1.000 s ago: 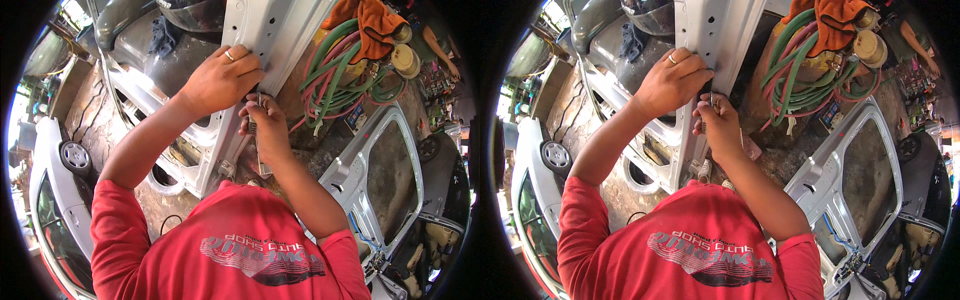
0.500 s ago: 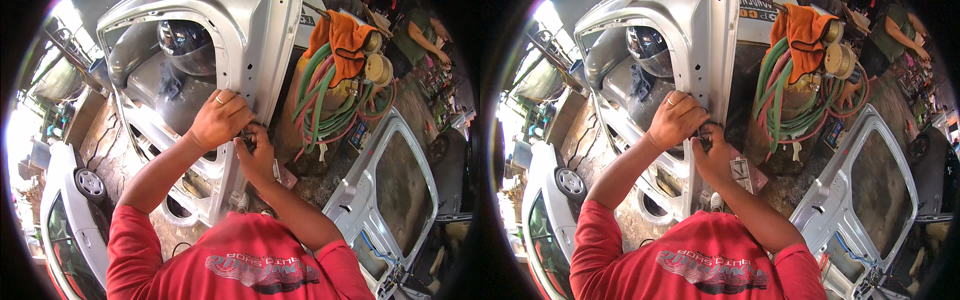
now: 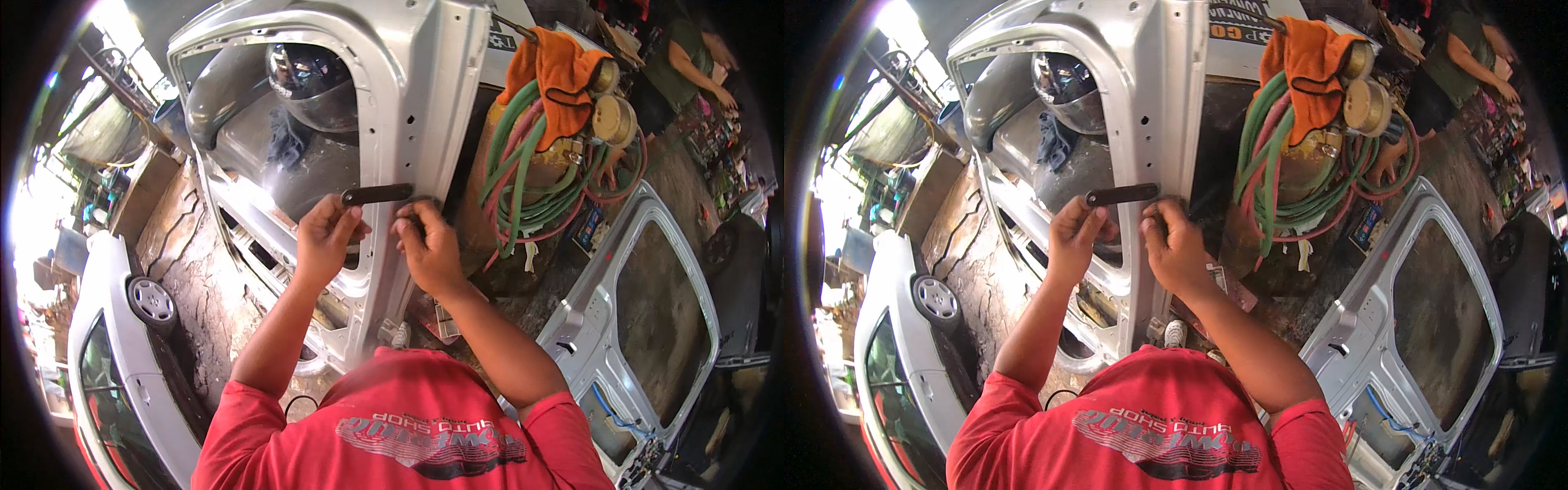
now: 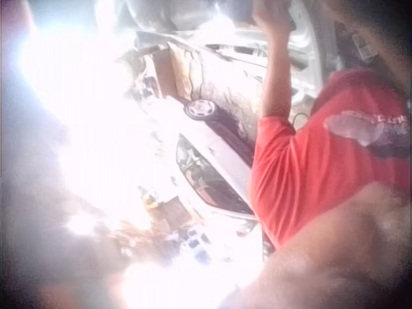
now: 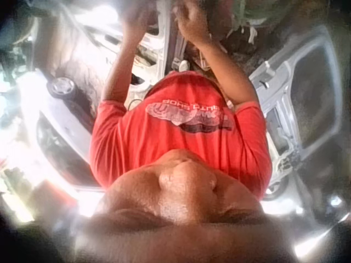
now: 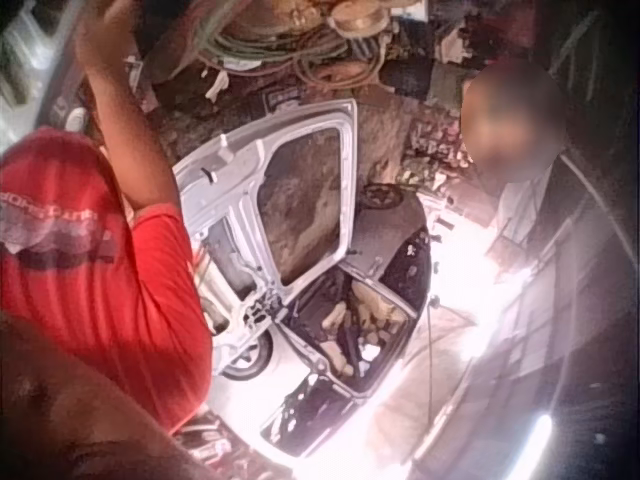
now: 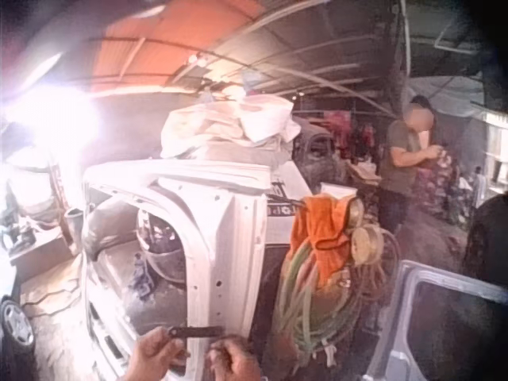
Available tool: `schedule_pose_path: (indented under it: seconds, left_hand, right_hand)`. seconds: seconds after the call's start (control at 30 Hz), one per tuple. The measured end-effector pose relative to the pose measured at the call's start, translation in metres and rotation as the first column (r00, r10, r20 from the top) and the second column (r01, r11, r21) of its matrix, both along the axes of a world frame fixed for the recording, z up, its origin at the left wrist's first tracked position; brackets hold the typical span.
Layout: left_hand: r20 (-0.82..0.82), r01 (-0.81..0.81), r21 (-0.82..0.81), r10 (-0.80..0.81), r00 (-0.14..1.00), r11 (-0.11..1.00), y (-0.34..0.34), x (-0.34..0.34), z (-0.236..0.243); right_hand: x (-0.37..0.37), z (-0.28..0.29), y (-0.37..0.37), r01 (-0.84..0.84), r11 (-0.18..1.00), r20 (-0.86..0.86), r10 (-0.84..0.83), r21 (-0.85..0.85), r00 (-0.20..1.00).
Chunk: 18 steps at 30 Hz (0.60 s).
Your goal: The person removes a rubber seal from a car door, then uses a screwdriver to remove screws and a plastic clip from the door frame. They also pick up a small metal part from the car seat.
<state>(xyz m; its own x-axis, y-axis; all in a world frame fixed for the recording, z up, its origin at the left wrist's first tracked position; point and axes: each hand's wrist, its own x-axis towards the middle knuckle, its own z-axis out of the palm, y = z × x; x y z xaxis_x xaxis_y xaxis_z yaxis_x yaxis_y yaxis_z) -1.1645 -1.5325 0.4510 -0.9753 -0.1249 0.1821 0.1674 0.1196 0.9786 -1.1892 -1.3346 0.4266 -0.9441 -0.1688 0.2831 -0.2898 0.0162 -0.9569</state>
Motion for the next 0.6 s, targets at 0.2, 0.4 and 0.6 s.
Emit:
schedule_pose_path:
  seconds: [0.2, 0.4, 0.6]
  left_hand:
    - [-0.115, -0.096, -0.175, 0.076, 0.990, 0.980, 0.027, -0.007, 0.039]
    - [-0.208, -0.064, -0.176, 0.026, 0.978, 0.982, 0.031, -0.028, 0.054]
    - [-0.358, -0.150, -0.268, 0.046, 0.933, 0.952, 0.029, -0.046, 0.051]
  right_hand:
    - [-0.007, 0.023, -0.012, 0.375, 0.904, -0.360, -0.286, 0.207, 0.888]
    - [-0.005, 0.043, -0.009, 0.466, 0.748, -0.431, -0.265, 0.473, 0.863]
    - [-0.011, 0.045, -0.013, 0.534, 0.691, -0.548, -0.235, 0.486, 0.803]
